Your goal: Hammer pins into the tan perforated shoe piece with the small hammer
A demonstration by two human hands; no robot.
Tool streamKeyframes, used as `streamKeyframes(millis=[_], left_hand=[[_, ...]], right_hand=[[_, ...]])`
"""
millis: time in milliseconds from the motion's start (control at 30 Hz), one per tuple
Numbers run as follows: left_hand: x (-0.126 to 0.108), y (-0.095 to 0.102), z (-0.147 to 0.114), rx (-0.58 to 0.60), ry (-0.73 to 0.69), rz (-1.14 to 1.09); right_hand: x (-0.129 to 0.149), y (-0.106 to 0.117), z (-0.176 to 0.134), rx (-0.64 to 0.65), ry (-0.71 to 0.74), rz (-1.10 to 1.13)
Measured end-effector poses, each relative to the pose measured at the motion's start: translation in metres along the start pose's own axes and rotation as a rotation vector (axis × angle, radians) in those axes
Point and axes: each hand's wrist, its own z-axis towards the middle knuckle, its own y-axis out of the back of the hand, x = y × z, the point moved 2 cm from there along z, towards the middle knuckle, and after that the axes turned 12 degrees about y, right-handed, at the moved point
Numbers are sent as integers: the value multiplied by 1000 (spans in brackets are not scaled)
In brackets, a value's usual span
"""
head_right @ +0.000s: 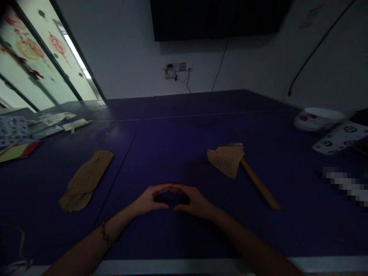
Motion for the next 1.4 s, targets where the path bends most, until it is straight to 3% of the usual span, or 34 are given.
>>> streamKeyframes(millis=[1400], left_hand=[[-2,0,-1,-31,19,14]], right_hand=[[-1,-1,-1,-9,-20,5]])
